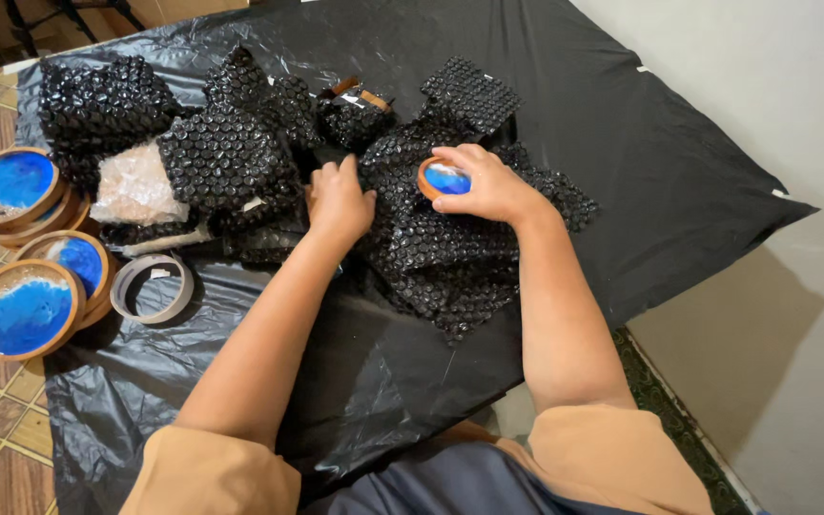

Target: The person wraps coasters in bubble wrap and secures them with tape.

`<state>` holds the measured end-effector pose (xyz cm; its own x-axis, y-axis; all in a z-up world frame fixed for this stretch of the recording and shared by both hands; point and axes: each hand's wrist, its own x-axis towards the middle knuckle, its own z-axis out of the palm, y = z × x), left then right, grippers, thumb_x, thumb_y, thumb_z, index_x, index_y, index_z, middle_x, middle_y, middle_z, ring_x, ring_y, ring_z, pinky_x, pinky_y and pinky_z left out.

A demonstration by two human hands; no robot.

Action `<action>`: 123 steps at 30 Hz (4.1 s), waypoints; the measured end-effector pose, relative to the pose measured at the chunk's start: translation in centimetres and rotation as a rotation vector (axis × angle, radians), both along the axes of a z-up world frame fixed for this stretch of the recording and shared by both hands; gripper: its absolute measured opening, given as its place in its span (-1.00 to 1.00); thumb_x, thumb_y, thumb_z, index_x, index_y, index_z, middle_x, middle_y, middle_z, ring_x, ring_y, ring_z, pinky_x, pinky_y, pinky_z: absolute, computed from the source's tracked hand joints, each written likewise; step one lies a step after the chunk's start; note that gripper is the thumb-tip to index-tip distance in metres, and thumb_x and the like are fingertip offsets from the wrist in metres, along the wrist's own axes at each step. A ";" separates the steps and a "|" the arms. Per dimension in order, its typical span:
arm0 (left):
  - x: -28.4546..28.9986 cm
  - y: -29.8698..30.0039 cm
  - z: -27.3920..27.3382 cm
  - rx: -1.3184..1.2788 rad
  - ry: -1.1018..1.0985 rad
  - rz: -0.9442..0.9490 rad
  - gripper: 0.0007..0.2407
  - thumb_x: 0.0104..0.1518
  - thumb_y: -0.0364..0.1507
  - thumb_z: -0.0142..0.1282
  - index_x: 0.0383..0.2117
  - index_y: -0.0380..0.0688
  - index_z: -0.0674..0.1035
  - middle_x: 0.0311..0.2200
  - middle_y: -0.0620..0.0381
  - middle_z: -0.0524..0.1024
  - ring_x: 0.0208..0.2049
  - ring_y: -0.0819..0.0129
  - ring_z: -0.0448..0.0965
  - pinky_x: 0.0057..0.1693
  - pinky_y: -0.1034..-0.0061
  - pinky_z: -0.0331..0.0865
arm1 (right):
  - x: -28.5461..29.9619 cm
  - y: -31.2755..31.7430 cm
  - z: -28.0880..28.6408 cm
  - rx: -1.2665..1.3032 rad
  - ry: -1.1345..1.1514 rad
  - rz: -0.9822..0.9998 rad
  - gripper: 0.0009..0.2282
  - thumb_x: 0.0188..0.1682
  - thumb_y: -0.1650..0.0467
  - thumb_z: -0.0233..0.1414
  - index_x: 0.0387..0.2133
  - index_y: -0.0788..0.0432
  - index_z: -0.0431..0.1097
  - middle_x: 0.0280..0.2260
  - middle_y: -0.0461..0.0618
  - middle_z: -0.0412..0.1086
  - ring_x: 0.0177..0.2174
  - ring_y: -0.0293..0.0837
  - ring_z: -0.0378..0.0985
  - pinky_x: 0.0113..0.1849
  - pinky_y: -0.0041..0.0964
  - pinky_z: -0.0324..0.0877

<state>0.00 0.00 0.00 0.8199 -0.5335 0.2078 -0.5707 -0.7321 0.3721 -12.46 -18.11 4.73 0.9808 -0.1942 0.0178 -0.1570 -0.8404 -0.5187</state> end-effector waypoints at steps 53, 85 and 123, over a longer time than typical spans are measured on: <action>-6.1 19.4 10.9 -1.065 0.229 -0.268 -0.72 -0.04 -0.62 -0.10 -0.14 -0.18 0.38 -0.16 0.11 0.35 -0.09 0.39 0.31 0.08 0.51 0.18 | 3.4 0.8 -4.9 0.295 -0.437 -0.392 -0.71 -0.32 0.23 -0.04 -0.30 -0.03 0.32 -0.31 -0.03 0.25 -0.27 -0.06 0.29 -0.30 -0.10 0.33; -10.8 23.4 -1.7 0.314 -0.532 -0.135 -0.73 -0.25 -0.18 -0.02 -0.46 -0.01 0.40 -0.69 0.19 0.36 -0.62 0.23 0.39 -0.48 0.37 0.11 | 3.8 -0.8 -6.4 -0.346 -0.357 -0.240 -0.45 -0.26 0.12 0.05 0.04 -0.14 0.08 -0.11 0.03 0.10 -0.12 0.14 0.19 -0.27 0.16 0.26; -6.5 26.7 1.7 0.203 -0.066 -0.357 -0.40 -0.14 -0.03 -0.03 -0.03 -0.21 0.31 0.06 -0.09 0.15 0.15 0.08 0.01 0.21 0.20 -0.20 | 3.3 23.6 -2.4 0.173 -0.398 0.680 -0.29 -0.40 0.06 0.09 0.07 -0.08 0.01 0.00 0.11 0.03 -0.01 0.15 0.13 -0.01 -0.02 0.07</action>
<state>-6.51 26.72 1.66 0.5645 -0.8173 0.1155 -0.8197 -0.5387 0.1944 -9.12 5.49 2.34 0.8120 0.4107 0.4147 0.5835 -0.5884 -0.5598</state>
